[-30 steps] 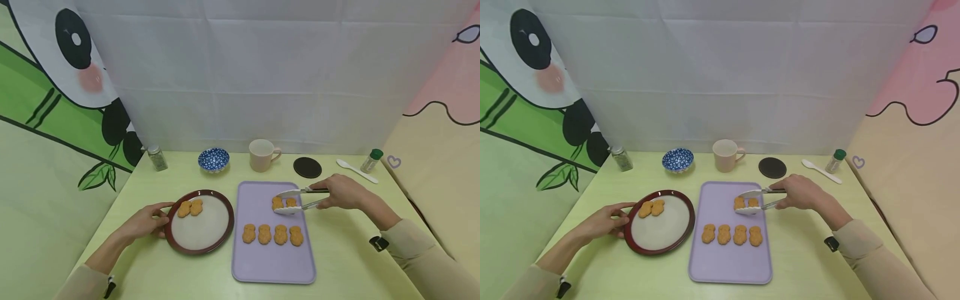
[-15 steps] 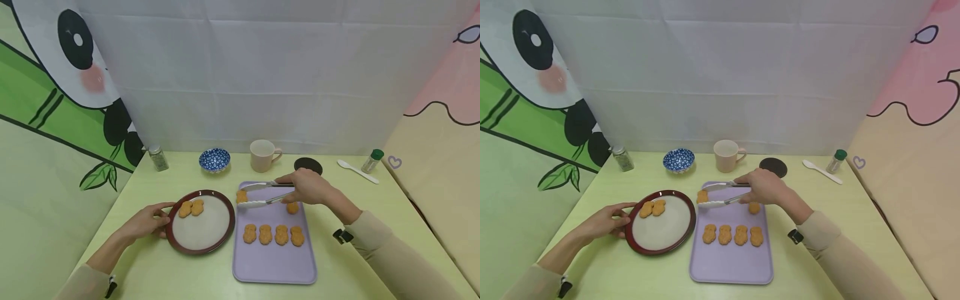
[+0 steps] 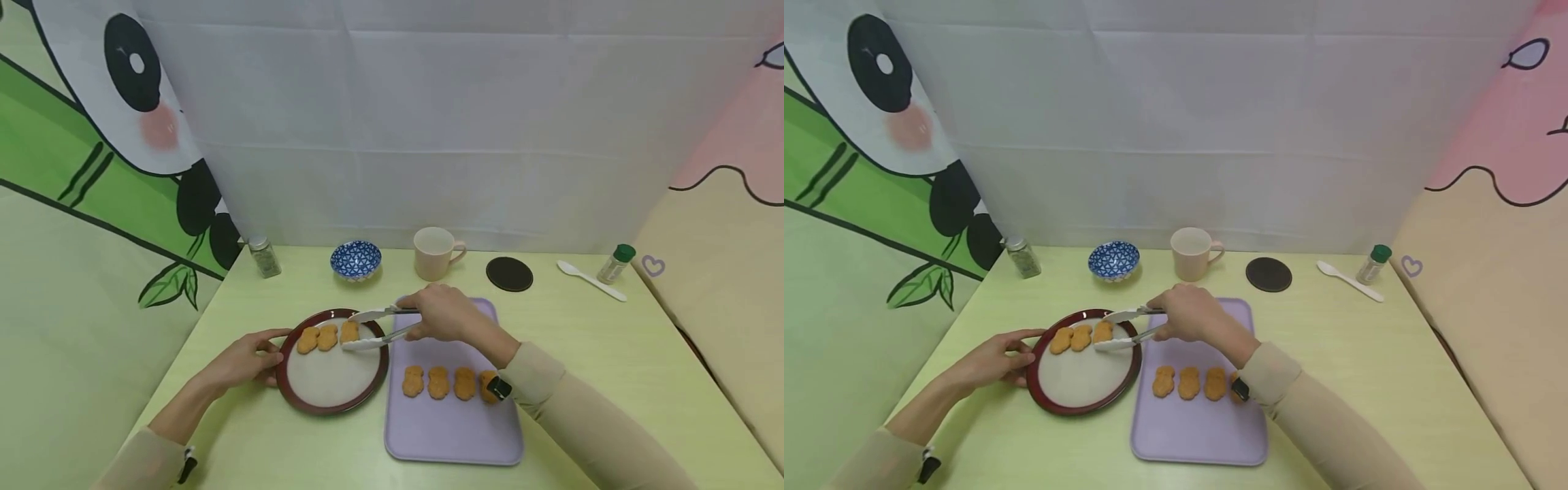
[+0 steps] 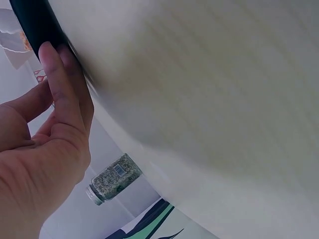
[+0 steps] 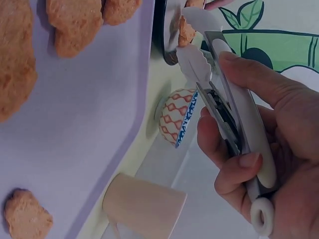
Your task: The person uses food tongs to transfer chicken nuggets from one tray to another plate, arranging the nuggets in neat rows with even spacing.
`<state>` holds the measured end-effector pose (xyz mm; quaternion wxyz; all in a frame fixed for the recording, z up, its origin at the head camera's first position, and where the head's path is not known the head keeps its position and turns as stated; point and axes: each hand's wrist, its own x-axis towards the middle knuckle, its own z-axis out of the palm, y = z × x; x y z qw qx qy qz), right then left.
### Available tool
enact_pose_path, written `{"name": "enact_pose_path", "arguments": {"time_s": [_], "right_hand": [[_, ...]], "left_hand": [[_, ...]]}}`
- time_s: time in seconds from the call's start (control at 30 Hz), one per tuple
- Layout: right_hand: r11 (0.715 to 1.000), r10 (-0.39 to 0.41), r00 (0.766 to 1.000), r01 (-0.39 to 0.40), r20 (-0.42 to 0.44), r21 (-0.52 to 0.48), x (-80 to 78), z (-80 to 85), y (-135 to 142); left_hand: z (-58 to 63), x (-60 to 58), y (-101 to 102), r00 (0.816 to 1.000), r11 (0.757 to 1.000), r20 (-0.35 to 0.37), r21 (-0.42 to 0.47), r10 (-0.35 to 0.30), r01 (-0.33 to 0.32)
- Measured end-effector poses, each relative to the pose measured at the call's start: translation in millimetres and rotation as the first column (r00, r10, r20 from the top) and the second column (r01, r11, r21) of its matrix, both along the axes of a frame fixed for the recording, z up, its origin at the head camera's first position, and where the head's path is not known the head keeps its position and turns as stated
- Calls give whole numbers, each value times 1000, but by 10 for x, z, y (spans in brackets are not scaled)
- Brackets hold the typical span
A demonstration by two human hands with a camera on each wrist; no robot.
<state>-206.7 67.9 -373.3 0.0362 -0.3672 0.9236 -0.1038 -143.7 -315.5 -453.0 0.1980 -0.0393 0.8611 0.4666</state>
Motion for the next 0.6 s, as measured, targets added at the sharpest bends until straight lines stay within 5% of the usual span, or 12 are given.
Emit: {"name": "enact_pose_path", "arguments": {"time_s": [0.6], "right_hand": [[1000,-24,1000,24,16,-7,1,-52,-22]], "left_hand": [[9,4,2,1000,1000,-2,-5,12,-12]]}}
